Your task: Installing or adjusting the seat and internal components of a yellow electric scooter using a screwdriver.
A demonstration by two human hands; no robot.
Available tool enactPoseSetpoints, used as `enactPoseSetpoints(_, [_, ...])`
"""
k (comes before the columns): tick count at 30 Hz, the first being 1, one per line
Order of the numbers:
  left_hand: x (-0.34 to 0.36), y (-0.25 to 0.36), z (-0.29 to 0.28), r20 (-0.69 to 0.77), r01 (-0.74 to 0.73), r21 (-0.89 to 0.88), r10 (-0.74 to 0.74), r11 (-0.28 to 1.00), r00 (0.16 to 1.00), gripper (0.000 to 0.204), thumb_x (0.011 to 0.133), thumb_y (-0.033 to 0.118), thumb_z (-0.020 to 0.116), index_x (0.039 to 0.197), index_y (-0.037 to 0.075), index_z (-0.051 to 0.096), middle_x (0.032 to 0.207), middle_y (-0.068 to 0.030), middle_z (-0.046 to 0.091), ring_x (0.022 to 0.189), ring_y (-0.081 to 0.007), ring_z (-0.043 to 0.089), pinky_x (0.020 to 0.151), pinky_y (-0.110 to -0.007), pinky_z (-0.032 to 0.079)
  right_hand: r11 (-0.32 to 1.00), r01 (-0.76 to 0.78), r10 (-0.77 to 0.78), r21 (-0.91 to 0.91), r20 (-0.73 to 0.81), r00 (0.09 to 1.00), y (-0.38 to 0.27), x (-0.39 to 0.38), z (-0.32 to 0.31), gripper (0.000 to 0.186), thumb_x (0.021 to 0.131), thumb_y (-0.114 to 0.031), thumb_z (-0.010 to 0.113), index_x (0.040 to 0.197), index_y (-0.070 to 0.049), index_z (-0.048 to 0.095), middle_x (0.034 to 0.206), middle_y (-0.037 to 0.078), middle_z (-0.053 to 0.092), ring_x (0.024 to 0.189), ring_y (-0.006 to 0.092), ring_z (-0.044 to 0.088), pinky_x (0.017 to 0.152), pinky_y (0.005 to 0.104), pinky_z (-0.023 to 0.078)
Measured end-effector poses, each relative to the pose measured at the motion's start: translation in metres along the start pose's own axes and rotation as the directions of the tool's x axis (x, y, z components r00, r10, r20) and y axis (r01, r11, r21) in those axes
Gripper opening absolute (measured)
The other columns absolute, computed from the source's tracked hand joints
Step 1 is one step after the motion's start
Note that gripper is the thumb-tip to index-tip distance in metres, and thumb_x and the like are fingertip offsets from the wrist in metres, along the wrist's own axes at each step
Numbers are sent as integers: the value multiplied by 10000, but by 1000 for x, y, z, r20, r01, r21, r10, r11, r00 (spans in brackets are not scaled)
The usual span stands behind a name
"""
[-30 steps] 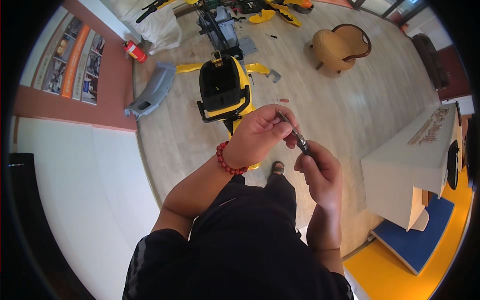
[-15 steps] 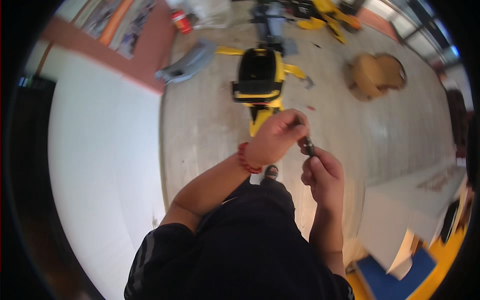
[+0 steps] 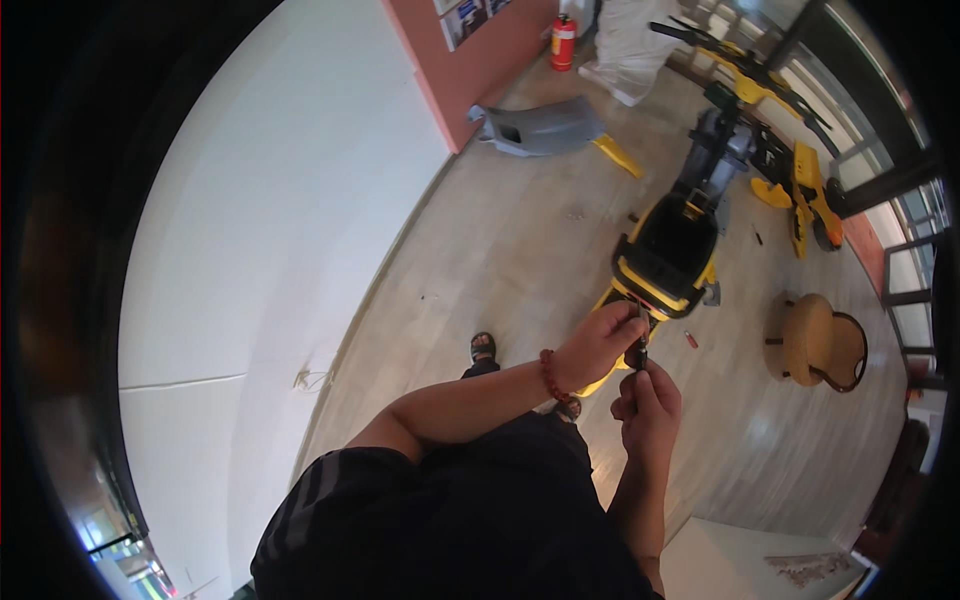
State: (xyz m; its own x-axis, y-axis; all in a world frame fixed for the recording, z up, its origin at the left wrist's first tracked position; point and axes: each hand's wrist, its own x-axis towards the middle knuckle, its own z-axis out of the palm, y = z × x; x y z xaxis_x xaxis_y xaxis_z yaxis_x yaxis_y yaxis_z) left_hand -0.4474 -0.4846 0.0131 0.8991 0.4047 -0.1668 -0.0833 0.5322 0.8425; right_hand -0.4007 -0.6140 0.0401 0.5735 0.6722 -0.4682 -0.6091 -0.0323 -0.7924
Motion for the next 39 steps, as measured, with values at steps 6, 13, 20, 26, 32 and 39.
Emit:
enactPoseSetpoints(6, [10,36,-111,-128,-28,13,30,1000,991,174,956,172,406,904,30,493,778,-4,516,669,-70,494,624,-223,434,988,-154,151,10,116,982,26,74,89,197,926,-99,415,1049,-6,537,633,-18,433,483,57,366,463,204,336])
enactPoseSetpoints(13, [41,65,-179,-233,34,-83,-53,996,971,165,954,160,404,897,43,504,781,-1,528,667,-45,470,599,-200,406,966,-248,255,-77,95,962,31,141,146,241,932,-104,414,1118,-6,531,625,-23,438,467,49,352,468,215,362])
enactPoseSetpoints(20, [115,103,-237,-370,-19,-23,9,1000,929,173,955,167,398,889,50,507,791,10,515,652,-37,439,579,-185,379,944,-283,314,-170,200,928,9,249,185,215,934,-117,413,1078,-12,533,620,-26,427,480,52,362,474,223,392])
enactPoseSetpoints(26, [189,171,-287,-516,-234,-98,151,967,843,171,957,170,396,897,41,491,813,-16,500,695,-75,449,624,-219,392,915,-244,375,-320,461,804,-46,359,246,226,937,-132,407,1082,-1,522,622,-14,431,499,54,397,497,230,440])
enactPoseSetpoints(32, [242,235,-324,-630,-425,0,330,905,703,165,953,173,401,905,42,489,806,-10,492,691,-69,436,617,-212,383,913,-87,344,-399,637,690,-88,442,316,250,943,-136,401,1109,23,501,616,-10,440,502,52,425,527,237,491])
enactPoseSetpoints(39, [305,305,-404,-634,-430,32,351,902,690,165,954,162,396,914,29,484,840,-19,496,733,-82,447,656,-227,388,948,-152,302,-281,631,714,-93,530,396,239,930,-146,427,1113,-18,511,561,-32,362,467,65,344,458,253,395])
